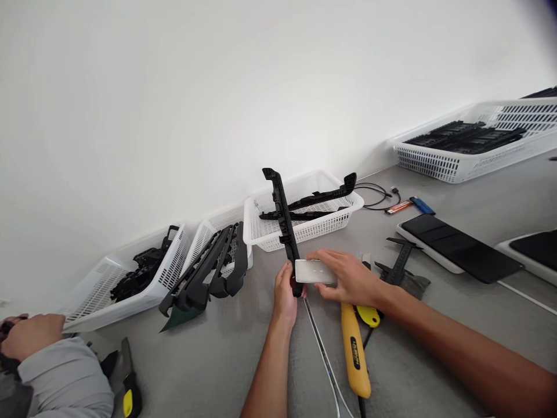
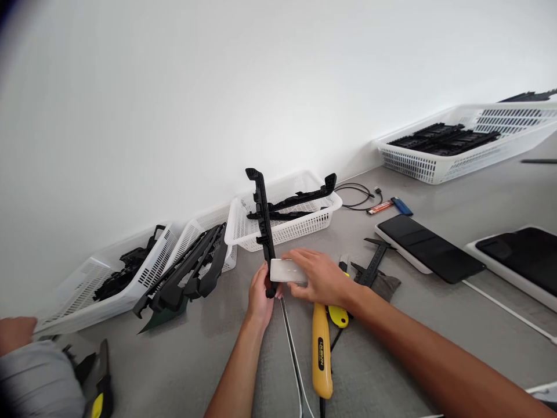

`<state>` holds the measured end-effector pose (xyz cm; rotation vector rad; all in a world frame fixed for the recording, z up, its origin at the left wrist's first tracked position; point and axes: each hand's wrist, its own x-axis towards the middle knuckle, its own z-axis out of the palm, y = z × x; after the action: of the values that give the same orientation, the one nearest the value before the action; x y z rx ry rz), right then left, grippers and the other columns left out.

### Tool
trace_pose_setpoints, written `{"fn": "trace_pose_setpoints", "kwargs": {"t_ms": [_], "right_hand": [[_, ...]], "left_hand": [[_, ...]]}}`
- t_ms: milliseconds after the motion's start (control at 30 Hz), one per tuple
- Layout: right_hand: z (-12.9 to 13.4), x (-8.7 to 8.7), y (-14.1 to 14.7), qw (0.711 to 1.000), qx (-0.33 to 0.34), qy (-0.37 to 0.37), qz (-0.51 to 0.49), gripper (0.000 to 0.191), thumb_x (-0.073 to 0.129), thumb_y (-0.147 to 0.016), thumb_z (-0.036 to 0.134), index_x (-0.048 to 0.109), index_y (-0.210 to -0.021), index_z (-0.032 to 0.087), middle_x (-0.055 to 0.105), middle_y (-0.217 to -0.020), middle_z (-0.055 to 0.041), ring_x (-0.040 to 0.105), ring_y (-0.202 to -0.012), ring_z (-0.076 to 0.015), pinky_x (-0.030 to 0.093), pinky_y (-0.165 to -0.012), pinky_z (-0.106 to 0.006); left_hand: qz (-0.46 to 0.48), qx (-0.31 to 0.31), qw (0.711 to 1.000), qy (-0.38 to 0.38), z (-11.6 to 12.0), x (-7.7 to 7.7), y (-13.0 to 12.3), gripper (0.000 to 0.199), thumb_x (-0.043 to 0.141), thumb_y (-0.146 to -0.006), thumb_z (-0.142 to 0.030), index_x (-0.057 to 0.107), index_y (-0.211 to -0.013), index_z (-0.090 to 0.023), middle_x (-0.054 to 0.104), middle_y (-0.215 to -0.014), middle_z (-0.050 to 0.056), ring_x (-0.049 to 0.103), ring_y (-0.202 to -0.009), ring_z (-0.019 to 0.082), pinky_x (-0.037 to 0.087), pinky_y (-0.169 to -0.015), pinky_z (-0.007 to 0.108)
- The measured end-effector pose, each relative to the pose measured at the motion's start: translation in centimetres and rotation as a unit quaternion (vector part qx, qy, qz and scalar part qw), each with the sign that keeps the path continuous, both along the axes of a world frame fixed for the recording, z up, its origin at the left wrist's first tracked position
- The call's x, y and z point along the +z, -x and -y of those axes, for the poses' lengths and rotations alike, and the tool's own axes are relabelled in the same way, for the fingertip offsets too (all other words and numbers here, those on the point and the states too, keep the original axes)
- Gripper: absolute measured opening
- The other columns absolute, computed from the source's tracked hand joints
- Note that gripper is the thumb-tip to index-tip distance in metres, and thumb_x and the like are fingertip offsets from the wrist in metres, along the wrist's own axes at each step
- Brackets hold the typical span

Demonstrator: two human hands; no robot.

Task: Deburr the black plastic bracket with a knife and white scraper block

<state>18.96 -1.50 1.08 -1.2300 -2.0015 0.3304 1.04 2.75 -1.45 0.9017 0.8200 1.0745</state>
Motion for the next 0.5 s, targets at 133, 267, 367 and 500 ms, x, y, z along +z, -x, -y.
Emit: {"fn": "trace_pose_setpoints", "kwargs": {"t_ms": [133,267,367,500], "right_hand": [[0.18,0.04,0.38,1.0,0.023,-0.001,0.002,0.051,0.067,-0.082,0.024,0.059,-0.133,0.02,0.07,-0.121,-0.0113,0.068,-0.108,-0.0287,0.053,-0.093,-0.04],[0.06,0.08,0.16,1.0,0.005,0.001,0.001,0.049,0.066,-0.084,0.024,0.06,-0.132,0.021,0.071,-0.117,-0.0101,0.068,-0.106,-0.0282,0.053,-0.091,-0.039],[0.04,0.12,-0.02,1.0,0.015,0.006,0.0,0.049,0.067,-0.083,0.023,0.06,-0.131,0.021,0.071,-0.119,-0.0102,0.068,-0.108,-0.0283,0.054,-0.092,-0.039],[0.11,0.17,0.06,1.0,0.023,0.021,0.001,0.049,0.068,-0.082,0.022,0.06,-0.131,0.02,0.071,-0.121,-0.01,0.068,-0.109,-0.0283,0.054,-0.093,-0.04]], "left_hand": [[-0.005,0.055,0.998,0.039,-0.02,-0.15,-0.09,0.046,0.085,-0.071,-0.056,0.059,-0.083,-0.02,0.049,-0.057,-0.008,0.042,-0.044,0.009,0.026,-0.043,0.023],[0.007,0.029,0.999,0.021,-0.05,-0.37,-0.12,0.044,0.082,-0.075,-0.056,0.057,-0.077,-0.02,0.047,-0.056,-0.008,0.042,-0.043,0.009,0.028,-0.044,0.024],[-0.001,0.041,0.999,0.026,-0.07,-0.56,-0.06,0.041,0.082,-0.075,-0.054,0.06,-0.083,-0.02,0.049,-0.058,-0.008,0.044,-0.045,0.01,0.03,-0.045,0.024],[0.004,0.053,0.998,0.026,-0.1,-0.68,-0.02,0.04,0.082,-0.076,-0.053,0.06,-0.081,-0.02,0.05,-0.06,-0.007,0.043,-0.047,0.01,0.03,-0.045,0.023]]}}
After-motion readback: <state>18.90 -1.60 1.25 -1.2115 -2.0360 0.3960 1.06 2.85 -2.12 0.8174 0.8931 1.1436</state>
